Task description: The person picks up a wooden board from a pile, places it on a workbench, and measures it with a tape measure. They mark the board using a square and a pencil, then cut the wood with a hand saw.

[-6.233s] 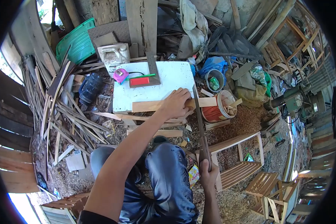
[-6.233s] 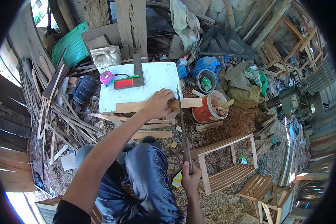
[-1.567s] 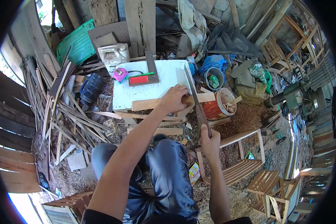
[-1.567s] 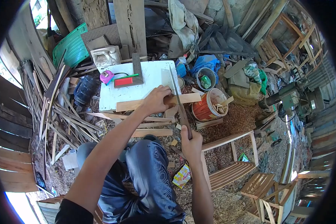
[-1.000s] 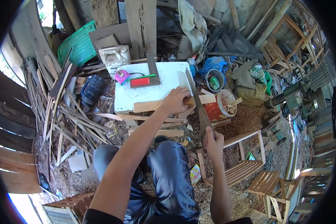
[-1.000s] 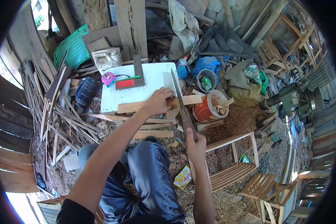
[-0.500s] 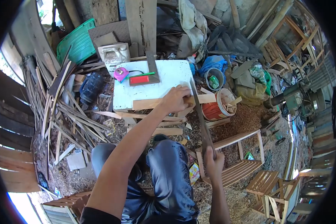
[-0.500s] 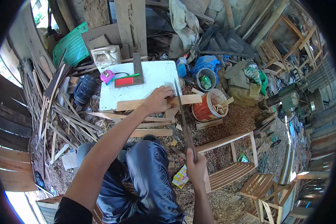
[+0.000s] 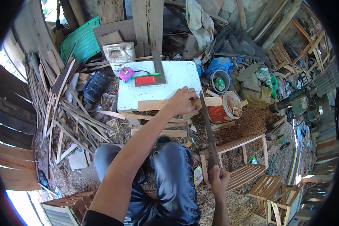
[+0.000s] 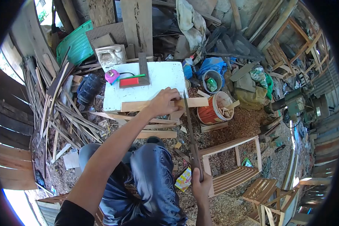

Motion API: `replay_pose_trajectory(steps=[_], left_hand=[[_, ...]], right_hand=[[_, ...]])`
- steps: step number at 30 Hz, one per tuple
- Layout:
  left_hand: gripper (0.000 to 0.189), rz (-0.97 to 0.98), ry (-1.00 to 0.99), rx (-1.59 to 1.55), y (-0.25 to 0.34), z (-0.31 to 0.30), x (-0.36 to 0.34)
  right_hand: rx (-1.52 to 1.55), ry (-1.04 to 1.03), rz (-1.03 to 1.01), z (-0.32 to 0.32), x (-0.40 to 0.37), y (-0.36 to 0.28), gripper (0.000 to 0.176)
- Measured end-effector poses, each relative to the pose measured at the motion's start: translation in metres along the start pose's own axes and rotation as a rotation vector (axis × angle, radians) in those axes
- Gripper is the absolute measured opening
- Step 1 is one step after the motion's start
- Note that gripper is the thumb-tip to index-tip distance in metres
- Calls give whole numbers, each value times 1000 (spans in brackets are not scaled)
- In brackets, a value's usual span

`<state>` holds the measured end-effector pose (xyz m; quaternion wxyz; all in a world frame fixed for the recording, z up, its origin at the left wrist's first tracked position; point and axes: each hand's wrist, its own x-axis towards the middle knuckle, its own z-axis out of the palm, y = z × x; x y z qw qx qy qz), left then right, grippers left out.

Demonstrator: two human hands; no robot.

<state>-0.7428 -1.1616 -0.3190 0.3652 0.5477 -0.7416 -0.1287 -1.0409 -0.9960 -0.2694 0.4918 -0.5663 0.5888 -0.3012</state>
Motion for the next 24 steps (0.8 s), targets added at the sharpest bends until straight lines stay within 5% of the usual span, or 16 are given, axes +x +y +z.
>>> replay_pose_trajectory(steps=[10,14,19,22,24], left_hand=[[29,-2,-31,45,-2,0,2],[31,-39,18,-7,0,0,2],[30,-27,-5,10,0,-2,1],[30,-26,-19,-9,3,-3,0],[30,-8,-26,16,4,-5,2]], right_hand=[[121,-68,-113,57,128,-33,49],[1,-22,-220,47,95,-21,49],[-19,9,-24,7,10,4,45],[-19,23,31,5,5,6,45],[-92,40,-106,23,33,-7,46]])
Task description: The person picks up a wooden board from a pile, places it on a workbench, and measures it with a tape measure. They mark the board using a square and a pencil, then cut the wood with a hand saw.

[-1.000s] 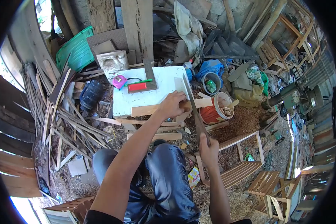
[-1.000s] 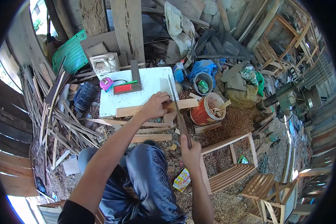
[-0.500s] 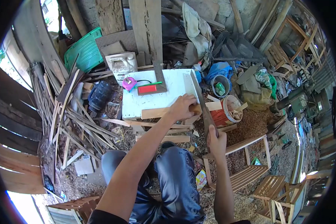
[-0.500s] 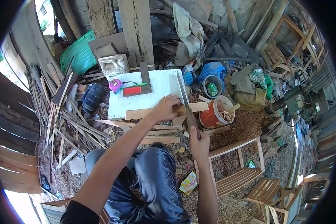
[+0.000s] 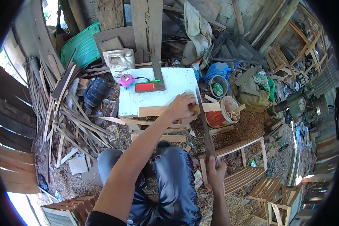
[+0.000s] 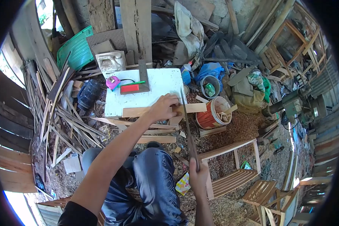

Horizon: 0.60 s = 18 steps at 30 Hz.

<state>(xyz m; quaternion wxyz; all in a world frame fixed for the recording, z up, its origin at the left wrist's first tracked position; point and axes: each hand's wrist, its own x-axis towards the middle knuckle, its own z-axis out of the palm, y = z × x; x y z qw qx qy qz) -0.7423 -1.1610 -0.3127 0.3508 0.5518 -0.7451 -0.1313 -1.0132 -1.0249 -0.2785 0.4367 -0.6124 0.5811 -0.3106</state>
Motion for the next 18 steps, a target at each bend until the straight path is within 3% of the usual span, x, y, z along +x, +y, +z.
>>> replay_pose_trajectory(steps=[4,7,12,14,18], left_hand=[[30,-11,-8,16,-7,7,1],[33,-5,39,28,-3,5,0],[34,-46,30,-8,1,3,-2],[35,-59,34,-41,0,1,0],[34,-7,21,-31,-3,4,-2]], right_hand=[[78,-35,-104,36,77,-12,46],[124,-55,-75,37,88,-13,46],[47,-36,36,-3,8,-4,46],[155,-51,108,-21,-26,16,44],[189,-39,158,-22,-32,11,43]])
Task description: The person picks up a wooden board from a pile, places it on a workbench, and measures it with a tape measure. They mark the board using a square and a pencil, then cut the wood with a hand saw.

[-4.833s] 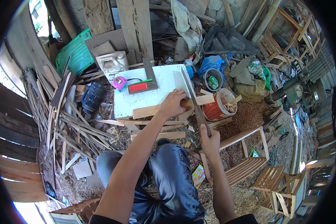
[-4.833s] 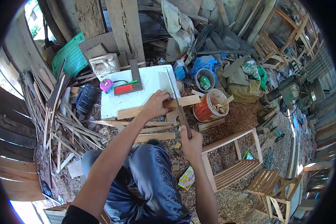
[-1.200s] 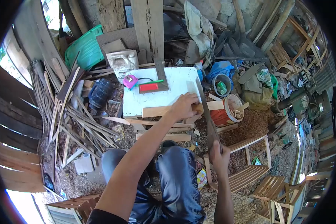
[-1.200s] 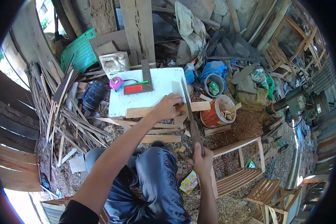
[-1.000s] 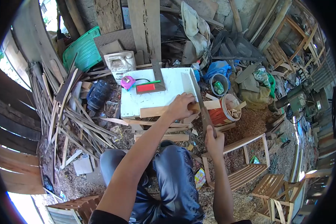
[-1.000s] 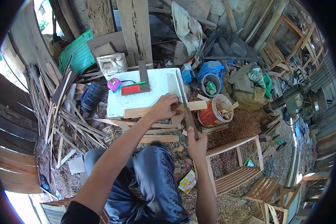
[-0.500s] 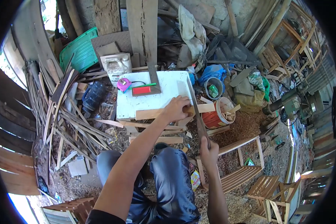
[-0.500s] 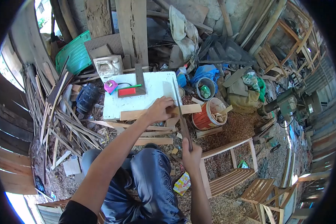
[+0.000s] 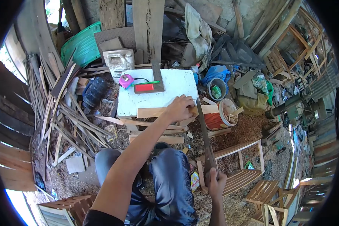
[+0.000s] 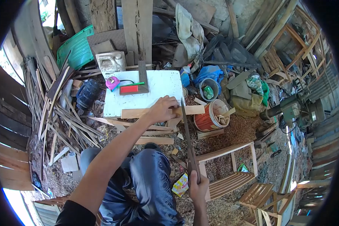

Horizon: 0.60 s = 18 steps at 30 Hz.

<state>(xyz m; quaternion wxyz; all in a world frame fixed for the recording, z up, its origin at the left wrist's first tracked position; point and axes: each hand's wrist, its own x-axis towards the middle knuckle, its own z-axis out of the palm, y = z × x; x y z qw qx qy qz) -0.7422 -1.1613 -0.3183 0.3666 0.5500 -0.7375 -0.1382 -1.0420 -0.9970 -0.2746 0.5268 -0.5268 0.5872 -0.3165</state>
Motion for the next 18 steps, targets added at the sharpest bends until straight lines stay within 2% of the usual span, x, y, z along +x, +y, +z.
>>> replay_pose_trajectory(steps=[6,9,12,14,18], left_hand=[[29,18,13,40,-4,5,4],[26,-23,-6,54,2,-1,-1],[29,-39,-13,33,6,-2,4],[33,-53,-13,20,3,-1,0],[33,-60,-28,12,1,0,-1]], right_hand=[[1,-31,-229,57,110,-36,47],[-5,-60,-215,63,122,-39,47],[-29,-31,-242,49,94,-22,47],[-132,-5,-143,30,51,-17,47],[-97,6,-36,3,-3,2,47]])
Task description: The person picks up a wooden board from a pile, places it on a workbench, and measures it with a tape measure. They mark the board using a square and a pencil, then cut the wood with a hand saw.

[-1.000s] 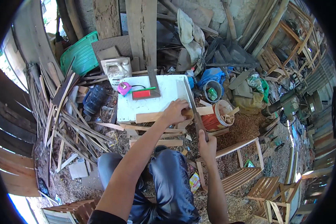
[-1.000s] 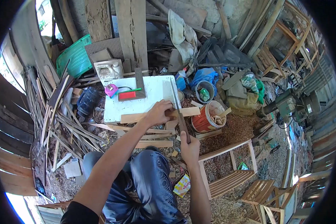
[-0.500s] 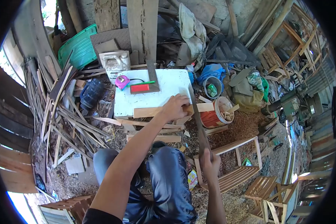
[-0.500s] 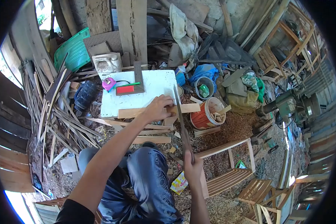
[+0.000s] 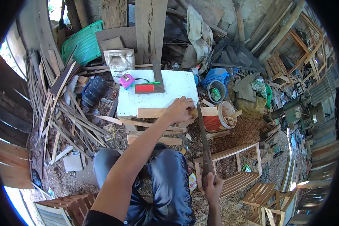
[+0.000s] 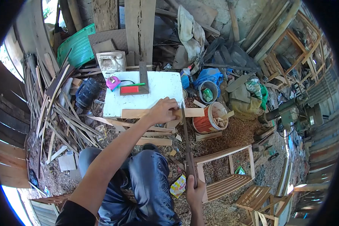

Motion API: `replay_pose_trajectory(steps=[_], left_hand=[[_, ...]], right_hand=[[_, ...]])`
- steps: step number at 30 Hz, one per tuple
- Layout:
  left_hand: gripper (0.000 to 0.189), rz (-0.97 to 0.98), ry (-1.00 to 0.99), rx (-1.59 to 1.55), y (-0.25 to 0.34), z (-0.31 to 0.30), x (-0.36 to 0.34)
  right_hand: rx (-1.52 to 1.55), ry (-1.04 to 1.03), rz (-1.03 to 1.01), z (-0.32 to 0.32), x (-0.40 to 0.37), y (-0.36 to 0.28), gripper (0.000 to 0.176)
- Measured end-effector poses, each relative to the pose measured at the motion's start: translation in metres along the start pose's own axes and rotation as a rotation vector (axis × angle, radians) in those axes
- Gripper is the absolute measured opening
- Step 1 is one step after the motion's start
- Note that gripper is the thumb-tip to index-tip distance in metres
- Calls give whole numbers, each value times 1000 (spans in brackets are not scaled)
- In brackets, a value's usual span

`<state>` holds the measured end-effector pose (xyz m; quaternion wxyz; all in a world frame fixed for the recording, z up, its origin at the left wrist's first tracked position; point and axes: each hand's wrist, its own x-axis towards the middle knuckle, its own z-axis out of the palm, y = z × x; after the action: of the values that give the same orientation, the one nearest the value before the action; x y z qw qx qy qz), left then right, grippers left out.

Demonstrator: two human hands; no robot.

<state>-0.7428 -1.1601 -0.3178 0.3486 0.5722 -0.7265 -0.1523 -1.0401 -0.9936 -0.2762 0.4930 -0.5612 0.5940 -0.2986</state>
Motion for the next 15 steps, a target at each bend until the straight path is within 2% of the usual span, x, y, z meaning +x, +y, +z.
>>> replay_pose_trajectory(steps=[2,4,8,11,15], left_hand=[[33,6,-29,29,4,-3,1],[34,23,-34,39,1,-3,4],[35,64,7,52,-3,2,3],[36,47,-4,33,-6,-1,5],[35,19,-32,9,-4,-2,7]], right_hand=[[32,10,30,3,-2,-3,46],[6,29,-30,19,22,-23,47],[-52,26,-246,56,104,-29,49],[-17,-24,-194,58,111,-41,48],[110,-31,-121,32,76,-15,48]])
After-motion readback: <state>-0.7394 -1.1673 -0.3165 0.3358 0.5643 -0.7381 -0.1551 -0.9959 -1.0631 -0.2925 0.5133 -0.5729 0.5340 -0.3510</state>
